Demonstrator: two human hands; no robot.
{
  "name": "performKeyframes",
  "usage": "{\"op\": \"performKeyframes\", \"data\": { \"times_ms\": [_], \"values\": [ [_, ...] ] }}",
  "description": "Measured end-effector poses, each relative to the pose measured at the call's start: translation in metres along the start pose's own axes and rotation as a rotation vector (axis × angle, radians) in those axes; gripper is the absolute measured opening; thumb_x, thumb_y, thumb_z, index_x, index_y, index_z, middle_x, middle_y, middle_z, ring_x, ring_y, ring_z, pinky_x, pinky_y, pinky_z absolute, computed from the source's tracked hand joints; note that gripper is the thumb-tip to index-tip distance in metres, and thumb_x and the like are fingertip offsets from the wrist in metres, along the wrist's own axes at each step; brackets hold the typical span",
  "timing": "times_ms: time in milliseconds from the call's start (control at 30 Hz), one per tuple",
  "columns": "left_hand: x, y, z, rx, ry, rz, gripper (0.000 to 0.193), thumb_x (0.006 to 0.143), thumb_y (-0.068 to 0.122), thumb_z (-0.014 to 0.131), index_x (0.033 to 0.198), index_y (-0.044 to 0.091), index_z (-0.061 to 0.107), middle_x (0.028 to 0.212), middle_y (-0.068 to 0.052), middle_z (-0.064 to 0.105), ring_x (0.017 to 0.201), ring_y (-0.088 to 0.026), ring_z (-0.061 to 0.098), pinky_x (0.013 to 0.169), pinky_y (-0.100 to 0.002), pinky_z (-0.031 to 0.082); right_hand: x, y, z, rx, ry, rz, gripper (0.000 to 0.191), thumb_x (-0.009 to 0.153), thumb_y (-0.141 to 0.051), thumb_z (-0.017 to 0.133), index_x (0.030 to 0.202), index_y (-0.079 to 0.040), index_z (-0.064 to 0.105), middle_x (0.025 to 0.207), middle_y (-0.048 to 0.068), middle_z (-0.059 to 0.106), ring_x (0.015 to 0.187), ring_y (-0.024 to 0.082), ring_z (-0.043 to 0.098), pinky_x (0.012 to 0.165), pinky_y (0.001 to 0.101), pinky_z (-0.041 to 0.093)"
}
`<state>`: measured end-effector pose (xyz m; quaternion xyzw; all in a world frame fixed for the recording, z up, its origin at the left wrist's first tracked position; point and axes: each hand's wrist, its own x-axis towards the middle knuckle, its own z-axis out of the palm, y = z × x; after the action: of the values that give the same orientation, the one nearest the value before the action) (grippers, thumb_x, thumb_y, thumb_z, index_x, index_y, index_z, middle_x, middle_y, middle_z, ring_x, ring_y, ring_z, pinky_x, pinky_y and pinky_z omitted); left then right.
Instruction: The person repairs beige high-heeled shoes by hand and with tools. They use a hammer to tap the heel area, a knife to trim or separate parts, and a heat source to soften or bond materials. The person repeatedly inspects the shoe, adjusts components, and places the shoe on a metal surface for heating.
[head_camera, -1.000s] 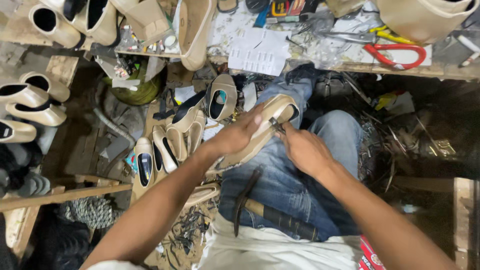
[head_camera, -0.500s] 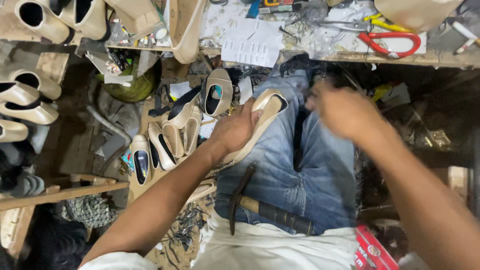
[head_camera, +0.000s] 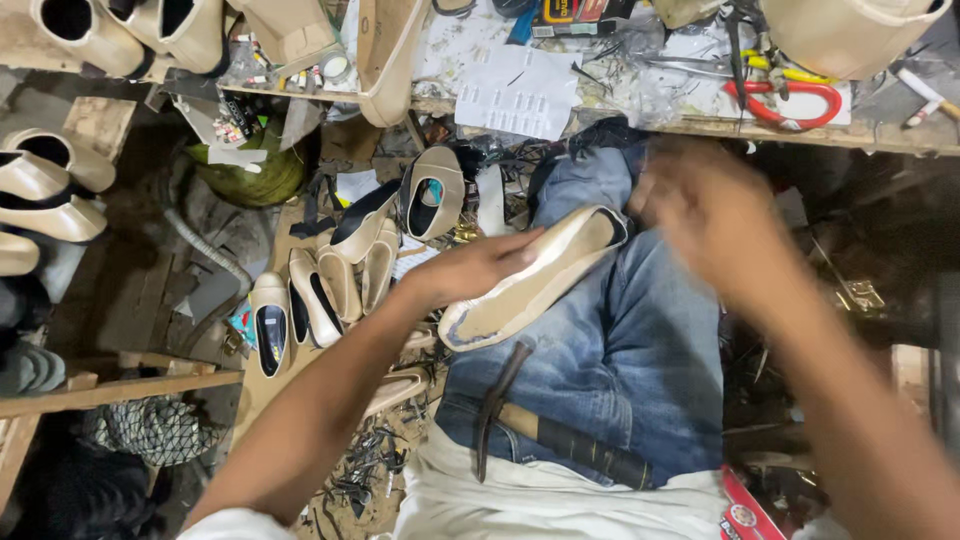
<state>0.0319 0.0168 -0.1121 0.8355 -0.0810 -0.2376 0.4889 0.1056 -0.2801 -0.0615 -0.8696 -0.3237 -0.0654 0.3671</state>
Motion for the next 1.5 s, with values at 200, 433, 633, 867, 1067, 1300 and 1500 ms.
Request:
{"op": "performKeyframes", "data": {
  "times_ms": [200,433,633,867,1067,1300,1500],
  "values": [
    [-0.035,-0.022,0.020,0.071,0.154,0.165,0.058,0.110,0.036,0.038,0.159,0.005,0.033,0.163,-0.019,0.042,0.148,-0.030,0.043,0.120,-0.036,0.033,-0.123,-0.124,0.053,0.181,-0.648,0.002,0.044,0.089,-0.039,0.069,0.115,-0.004,0.067,0.100,0.016,0.070,0.096,0.035,0.067,0.082,0.0450,0.053],
    [-0.042,0.023,0.011,0.168,0.228,0.020,0.064,0.107,0.045,0.030,0.161,0.011,0.031,0.164,-0.015,0.040,0.146,-0.031,0.044,0.119,-0.037,0.033,-0.122,-0.136,0.043,0.321,-0.465,0.231,0.045,0.093,-0.032,0.067,0.129,-0.007,0.060,0.107,0.013,0.071,0.094,0.031,0.069,0.079,0.0416,0.053],
    [-0.048,0.002,0.007,-0.369,0.171,-0.192,0.089,0.091,0.073,0.004,0.162,0.026,0.031,0.160,-0.007,0.045,0.146,-0.027,0.043,0.120,-0.035,0.028,-0.093,-0.148,0.000,0.453,0.007,0.064,0.048,0.093,-0.026,0.068,0.134,-0.004,0.054,0.103,0.017,0.070,0.084,0.035,0.066,0.069,0.0445,0.054],
    [-0.042,-0.004,0.004,-0.095,0.194,-0.001,0.085,0.098,0.074,0.018,0.160,0.017,0.029,0.165,-0.009,0.037,0.149,-0.026,0.039,0.119,-0.037,0.028,-0.116,-0.095,0.080,0.078,-0.341,0.222,0.043,0.089,-0.023,0.067,0.124,-0.002,0.054,0.091,0.020,0.071,0.068,0.041,0.069,0.058,0.0487,0.053],
    [0.042,0.013,-0.008,0.067,0.111,0.210,0.098,0.082,0.049,0.077,0.157,0.008,0.028,0.150,-0.022,0.048,0.141,-0.032,0.048,0.116,-0.039,0.040,-0.138,-0.090,0.052,0.417,-0.123,0.541,0.026,0.100,-0.026,0.067,0.112,-0.004,0.061,0.073,0.014,0.064,0.060,0.024,0.059,0.055,0.0407,0.049],
    [0.039,0.022,0.003,-0.103,0.699,0.300,0.077,0.096,0.022,0.077,0.158,0.001,0.035,0.164,-0.029,0.043,0.154,-0.034,0.040,0.124,-0.040,0.032,-0.139,-0.068,-0.054,0.306,0.246,0.912,0.023,0.104,-0.025,0.060,0.111,-0.003,0.063,0.065,0.014,0.059,0.057,0.025,0.052,0.049,0.0427,0.046],
    [-0.042,0.014,0.011,-0.275,0.954,0.345,0.090,0.088,0.011,0.083,0.154,0.003,0.023,0.140,-0.021,0.050,0.126,-0.024,0.057,0.108,-0.037,0.050,-0.139,-0.057,-0.049,0.304,0.472,0.610,0.026,0.104,-0.025,0.056,0.108,0.000,0.063,0.071,0.017,0.061,0.062,0.026,0.055,0.053,0.0402,0.046]
  ]
}}
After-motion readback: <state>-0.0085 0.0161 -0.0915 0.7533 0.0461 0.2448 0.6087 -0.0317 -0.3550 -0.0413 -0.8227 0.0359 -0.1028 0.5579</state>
